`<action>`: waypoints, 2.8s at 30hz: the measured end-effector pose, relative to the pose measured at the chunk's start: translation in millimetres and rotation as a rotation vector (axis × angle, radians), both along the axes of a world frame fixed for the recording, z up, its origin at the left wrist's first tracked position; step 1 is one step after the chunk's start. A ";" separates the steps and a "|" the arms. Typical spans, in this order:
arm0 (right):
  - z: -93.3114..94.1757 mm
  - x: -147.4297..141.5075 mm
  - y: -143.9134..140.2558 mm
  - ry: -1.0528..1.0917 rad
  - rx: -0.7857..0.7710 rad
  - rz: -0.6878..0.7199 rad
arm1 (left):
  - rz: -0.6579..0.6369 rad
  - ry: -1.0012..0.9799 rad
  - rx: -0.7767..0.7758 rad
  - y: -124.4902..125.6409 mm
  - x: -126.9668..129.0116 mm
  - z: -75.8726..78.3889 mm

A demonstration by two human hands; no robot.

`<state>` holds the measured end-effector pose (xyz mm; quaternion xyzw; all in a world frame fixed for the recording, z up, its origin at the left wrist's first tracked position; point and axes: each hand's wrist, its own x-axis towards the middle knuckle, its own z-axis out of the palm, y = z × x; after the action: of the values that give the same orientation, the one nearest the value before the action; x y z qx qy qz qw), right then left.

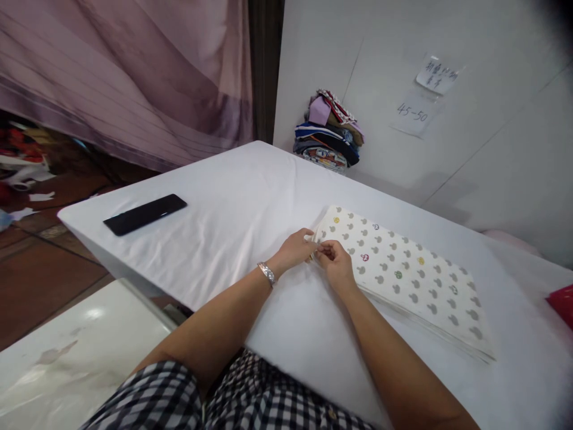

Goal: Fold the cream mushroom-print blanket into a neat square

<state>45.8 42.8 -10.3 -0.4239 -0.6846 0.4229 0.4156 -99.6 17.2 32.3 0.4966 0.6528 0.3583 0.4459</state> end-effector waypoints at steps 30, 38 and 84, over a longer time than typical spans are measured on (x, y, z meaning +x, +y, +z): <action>15.7 7.0 -6.9 -0.547 0.278 0.203 | 0.073 0.597 0.120 0.6 2.2 -11.3; 23.3 11.8 -5.7 -0.514 0.237 0.183 | 0.051 0.530 0.027 6.8 -3.5 -13.5; 4.7 144.5 13.2 -0.907 0.019 -0.273 | 0.263 0.270 0.198 21.1 27.7 13.5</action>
<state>190.3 56.1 -5.6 -0.6480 -0.7390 0.1302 0.1303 -71.9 38.3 45.8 0.4919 0.7274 0.4061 0.2528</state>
